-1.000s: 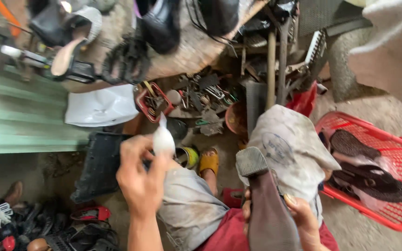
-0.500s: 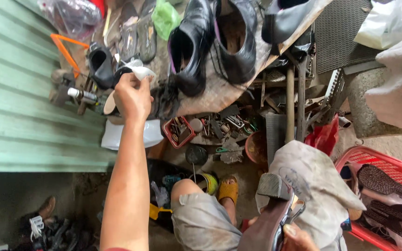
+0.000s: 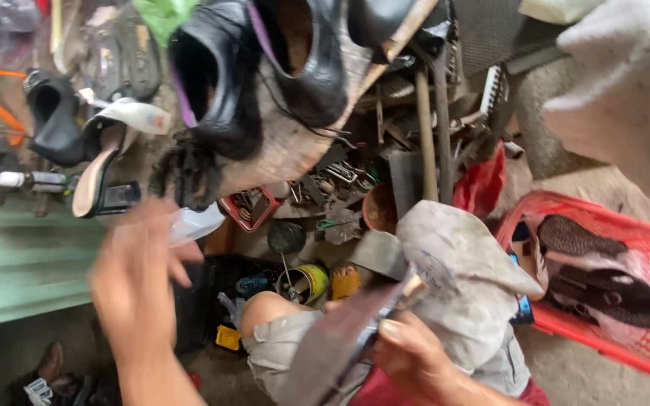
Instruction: Repairing a shoe by applying glue to the heel and pressing it into place.
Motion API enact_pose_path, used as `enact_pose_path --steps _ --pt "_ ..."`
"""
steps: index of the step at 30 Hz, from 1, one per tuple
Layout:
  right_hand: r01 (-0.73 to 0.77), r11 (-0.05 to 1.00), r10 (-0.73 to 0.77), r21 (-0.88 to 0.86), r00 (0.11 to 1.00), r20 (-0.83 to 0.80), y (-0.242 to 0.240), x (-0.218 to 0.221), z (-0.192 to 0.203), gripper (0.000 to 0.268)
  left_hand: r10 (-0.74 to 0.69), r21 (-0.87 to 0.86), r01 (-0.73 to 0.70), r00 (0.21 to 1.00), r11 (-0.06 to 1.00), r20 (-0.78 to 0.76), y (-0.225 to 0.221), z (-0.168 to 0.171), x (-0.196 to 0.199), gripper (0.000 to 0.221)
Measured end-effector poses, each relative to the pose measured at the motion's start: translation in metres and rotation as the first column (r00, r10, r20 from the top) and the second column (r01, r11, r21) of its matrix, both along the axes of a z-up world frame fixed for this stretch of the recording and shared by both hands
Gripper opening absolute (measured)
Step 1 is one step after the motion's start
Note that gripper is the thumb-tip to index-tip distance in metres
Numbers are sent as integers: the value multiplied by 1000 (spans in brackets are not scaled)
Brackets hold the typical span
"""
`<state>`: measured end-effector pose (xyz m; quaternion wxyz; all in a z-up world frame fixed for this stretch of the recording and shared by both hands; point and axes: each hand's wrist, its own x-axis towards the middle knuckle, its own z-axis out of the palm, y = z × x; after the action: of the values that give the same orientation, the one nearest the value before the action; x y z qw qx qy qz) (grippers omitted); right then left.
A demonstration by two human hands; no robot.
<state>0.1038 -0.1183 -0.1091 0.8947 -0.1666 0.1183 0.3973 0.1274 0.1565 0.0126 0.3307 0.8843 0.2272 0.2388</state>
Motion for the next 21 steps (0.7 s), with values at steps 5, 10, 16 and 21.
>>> enact_pose_path --steps 5,10,16,21 --pt "-15 993 54 -114 936 347 35 7 8 68 -210 -712 125 977 691 -32 -3 -97 -168 126" --pt "-23 987 104 -158 842 529 50 1 32 58 187 -898 -36 981 438 52 -65 -94 -190 114" --pt "20 980 123 -200 725 678 56 -25 20 39 383 -977 -108 923 184 -30 -66 -100 -211 69" --pt "-45 985 162 -164 546 822 39 2 48 47 518 -995 -2 854 102 51 -60 -54 -220 49"
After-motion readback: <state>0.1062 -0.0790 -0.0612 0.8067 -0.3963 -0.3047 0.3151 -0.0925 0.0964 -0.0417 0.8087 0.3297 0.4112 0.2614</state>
